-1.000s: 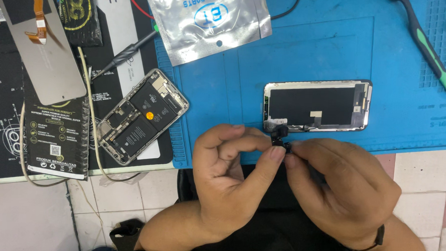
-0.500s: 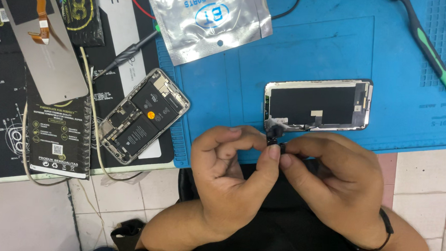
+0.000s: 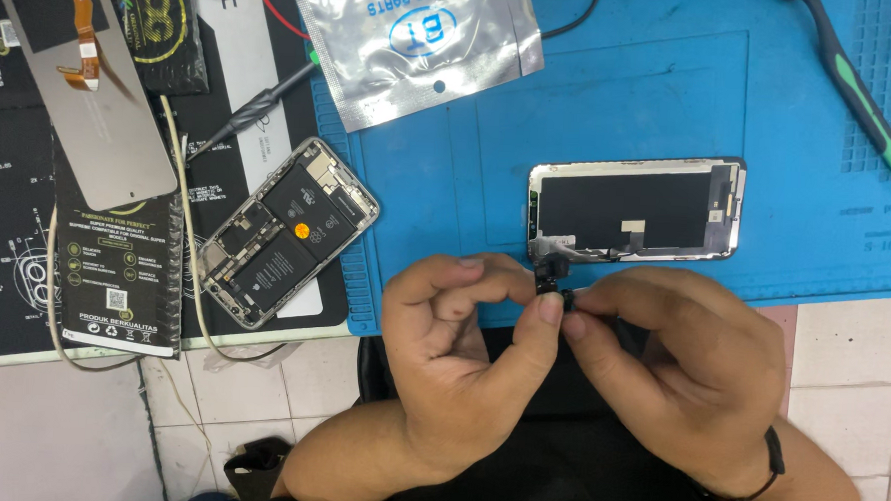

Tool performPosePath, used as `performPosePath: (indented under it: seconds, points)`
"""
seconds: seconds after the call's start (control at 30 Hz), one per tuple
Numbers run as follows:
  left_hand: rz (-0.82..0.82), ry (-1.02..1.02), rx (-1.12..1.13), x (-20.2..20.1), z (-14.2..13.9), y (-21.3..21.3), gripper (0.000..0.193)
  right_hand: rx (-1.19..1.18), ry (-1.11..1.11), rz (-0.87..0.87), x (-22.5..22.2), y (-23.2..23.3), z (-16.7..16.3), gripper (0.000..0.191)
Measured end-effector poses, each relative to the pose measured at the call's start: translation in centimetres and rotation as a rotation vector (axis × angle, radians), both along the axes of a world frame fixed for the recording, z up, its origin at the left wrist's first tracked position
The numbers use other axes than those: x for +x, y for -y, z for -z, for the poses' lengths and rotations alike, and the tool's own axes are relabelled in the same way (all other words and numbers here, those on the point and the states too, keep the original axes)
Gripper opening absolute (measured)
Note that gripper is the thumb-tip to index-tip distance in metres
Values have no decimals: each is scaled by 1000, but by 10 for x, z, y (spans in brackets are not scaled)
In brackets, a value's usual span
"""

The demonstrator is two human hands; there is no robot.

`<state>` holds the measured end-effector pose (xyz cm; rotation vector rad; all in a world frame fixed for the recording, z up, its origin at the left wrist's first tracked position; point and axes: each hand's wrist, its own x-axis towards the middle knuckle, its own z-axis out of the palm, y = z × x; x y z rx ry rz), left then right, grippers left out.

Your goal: The person handles a small black electronic component, repeatedly peeling and reapplying a thin adhesive strip. The person then places the component onto a disassembled phone screen assembly on a blue work mat.

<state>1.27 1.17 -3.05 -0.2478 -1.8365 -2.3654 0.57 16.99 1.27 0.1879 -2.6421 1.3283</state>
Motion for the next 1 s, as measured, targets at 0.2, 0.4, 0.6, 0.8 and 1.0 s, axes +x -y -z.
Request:
performPosePath:
  seconds: [0.2, 0.4, 0.6, 0.8, 1.0]
  points:
    - [17, 37, 33, 1, 2, 1, 52, -9, -13, 17, 3, 4, 3, 22]
    - [12, 57, 62, 3, 3, 1, 52, -184, 131, -6, 8, 1, 13, 23]
    - [38, 98, 99, 3, 5, 2, 52, -284, 212, -31, 12, -2, 19, 19]
    - [142, 222, 222, 1, 6, 8, 49, -433, 266, -51, 15, -11, 24, 23]
    - [273, 297, 282, 0, 5, 10, 48, -534, 248, -80, 2, -26, 19, 27]
